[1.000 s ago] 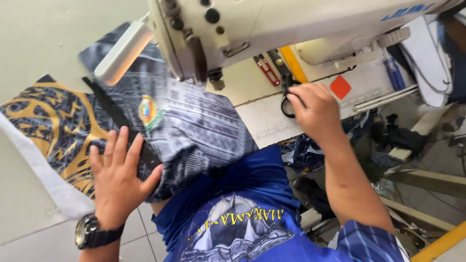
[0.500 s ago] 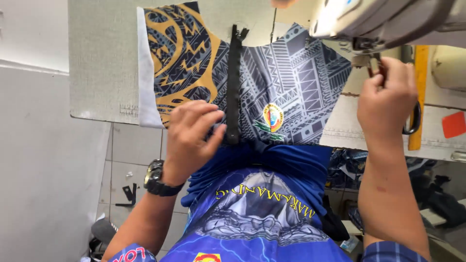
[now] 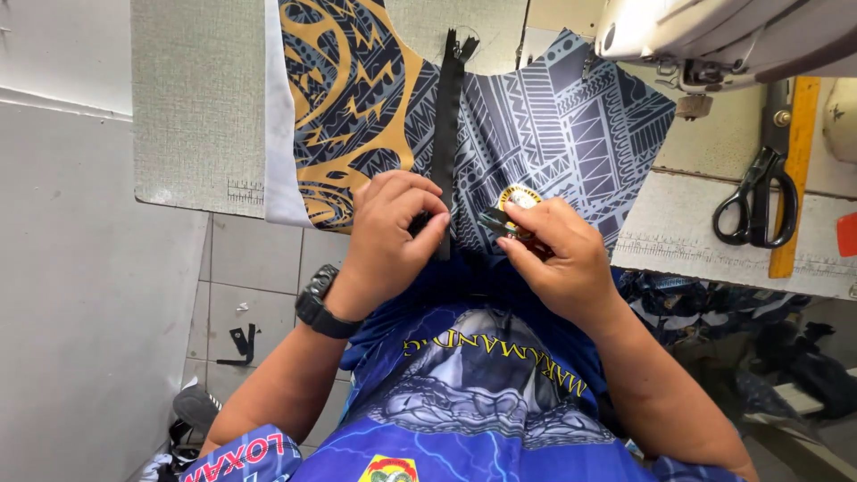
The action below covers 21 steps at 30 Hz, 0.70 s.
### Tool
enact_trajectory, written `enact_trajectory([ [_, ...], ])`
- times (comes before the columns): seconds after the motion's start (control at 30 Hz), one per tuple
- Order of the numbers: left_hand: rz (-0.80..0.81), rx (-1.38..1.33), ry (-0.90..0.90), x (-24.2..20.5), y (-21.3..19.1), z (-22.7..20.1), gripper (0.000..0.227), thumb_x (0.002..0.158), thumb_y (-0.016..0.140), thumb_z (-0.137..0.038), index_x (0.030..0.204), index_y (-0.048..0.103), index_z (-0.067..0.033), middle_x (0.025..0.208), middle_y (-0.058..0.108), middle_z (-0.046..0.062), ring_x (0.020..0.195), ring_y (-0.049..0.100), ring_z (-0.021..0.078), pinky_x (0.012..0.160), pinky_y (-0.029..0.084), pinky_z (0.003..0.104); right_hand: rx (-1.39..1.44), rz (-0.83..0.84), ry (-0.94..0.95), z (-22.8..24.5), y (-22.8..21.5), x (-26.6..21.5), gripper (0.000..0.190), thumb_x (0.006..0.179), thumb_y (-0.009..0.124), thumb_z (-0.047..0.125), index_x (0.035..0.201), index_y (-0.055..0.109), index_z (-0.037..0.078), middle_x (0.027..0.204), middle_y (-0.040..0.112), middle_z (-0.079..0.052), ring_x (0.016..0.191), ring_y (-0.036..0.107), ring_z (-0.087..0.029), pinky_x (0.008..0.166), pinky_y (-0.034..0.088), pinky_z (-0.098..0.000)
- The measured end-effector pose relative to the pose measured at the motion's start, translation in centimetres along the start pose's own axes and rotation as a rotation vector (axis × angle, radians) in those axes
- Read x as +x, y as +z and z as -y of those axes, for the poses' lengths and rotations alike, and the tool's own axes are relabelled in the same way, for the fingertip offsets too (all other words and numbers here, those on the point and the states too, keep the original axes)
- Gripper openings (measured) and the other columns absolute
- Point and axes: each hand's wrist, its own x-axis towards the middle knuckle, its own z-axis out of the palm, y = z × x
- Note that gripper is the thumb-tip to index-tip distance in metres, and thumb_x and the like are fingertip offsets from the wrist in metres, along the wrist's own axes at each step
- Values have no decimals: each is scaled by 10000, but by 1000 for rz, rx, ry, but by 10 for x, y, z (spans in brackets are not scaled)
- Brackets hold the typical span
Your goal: Sewing a zipper onto a fabric panel using an industrial sewing machine and trimming the edges with scissors.
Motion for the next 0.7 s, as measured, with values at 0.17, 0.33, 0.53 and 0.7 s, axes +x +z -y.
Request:
enact_trajectory([
  [0.17,112,-25,-67,6,-11,1,82,893,771,-198,833,715,-202,1012,703,-56,1144,601,172,972,358,328,0,103,46,18,8,2,331,842,839,126,1167,785,98,896,723,-103,636,659,-210,536,514,-326],
  [0.33,154,-24,-85,8,-12,0,80,904,771,-207,838,724,-201,1019,706,-57,1153,595,168,964,360,325,-60,140,47,19,16,10,300,864,800,124,1160,776,79,885,711,-108,707,697,-280,581,531,-365],
  [0.53,152,9,-68,7,-10,-3,91,908,765,-203,832,715,-197,1023,693,-50,1153,579,162,972,357,324,-217,194,-2,22,17,9,168,907,746,204,1066,784,167,864,704,-18,764,713,-265,628,549,-370],
  [0.7,12,243,83,-8,-18,-32,145,936,729,-241,1039,710,-140,1222,684,54,1215,591,289,1035,368,448,-511,-86,94,4,-25,-20,336,931,761,267,1235,726,128,973,659,-63,864,699,-306,724,550,-393],
])
